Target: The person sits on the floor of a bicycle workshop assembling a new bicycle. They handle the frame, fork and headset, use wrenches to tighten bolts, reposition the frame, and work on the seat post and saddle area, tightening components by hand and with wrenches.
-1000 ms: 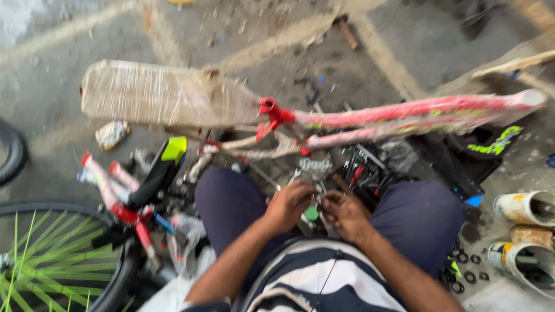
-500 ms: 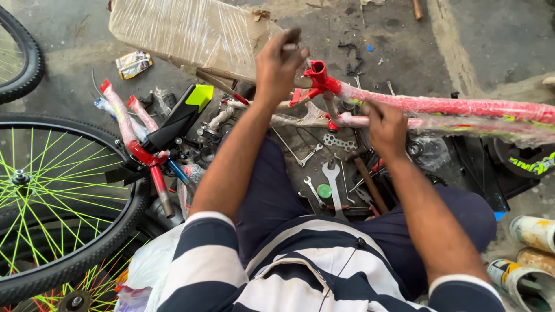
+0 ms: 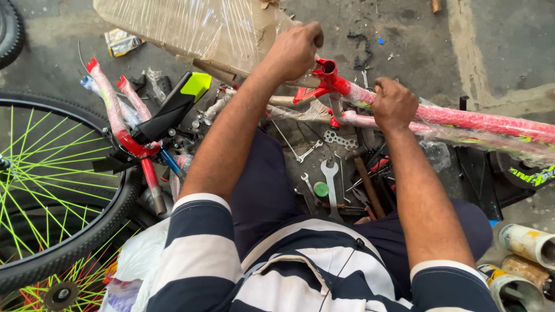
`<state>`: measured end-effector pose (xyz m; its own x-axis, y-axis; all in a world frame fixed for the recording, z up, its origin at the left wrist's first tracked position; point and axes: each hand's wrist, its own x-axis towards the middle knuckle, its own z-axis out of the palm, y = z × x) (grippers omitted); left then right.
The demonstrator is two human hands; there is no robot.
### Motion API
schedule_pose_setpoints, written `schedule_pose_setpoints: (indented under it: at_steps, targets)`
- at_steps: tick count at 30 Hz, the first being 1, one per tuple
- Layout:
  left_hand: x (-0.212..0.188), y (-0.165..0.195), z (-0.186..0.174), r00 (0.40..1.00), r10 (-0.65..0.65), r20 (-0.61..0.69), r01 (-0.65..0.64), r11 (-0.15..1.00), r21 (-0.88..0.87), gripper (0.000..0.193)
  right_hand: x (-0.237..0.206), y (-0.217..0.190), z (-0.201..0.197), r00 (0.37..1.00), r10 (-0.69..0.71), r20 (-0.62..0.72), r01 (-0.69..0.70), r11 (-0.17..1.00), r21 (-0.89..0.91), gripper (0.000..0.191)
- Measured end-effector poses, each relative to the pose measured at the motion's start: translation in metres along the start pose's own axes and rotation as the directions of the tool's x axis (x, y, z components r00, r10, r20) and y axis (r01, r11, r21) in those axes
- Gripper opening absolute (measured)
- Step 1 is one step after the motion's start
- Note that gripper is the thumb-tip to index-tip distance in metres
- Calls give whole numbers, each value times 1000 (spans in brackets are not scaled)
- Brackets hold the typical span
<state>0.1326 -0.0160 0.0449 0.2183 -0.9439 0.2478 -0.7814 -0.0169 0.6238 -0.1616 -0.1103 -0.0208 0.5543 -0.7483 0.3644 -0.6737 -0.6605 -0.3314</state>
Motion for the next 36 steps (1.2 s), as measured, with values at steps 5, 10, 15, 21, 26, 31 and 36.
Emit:
schedule_pose_setpoints:
  at_steps: [5,10,15,21,26,31,36]
  targets:
    - [-5,11,-12,983,-8,185,-27,982,189,16,1,-2,-2,1000,-19,-3,19,1000,-15,12]
    - [-6,18,-10,989,29,147,-59,977,206,11,-1,-1,-2,999,-39,-32,39,999,-7,12]
    - [-13,17,-5,999,9,45,-18,981,191,7,-2,-1,-1,998,-50,-43,50,999,-16,12]
    - [-8,21,2,984,-176,17,169,965,201,6,-2,-2,-1,997,-56,-55,55,998,-23,12]
    - [-1,27,-1,957,-276,86,247,935,253,10,-3,-3,-1,995,-72,-76,70,997,-23,11]
    - [-2,25,-1,955,-272,120,227,928,297,12,-3,-5,-3,997,-59,-54,58,998,-25,11]
    - [-5,20,9,995,-97,28,80,925,372,11,-3,-5,-4,994,-81,-70,79,997,-25,13]
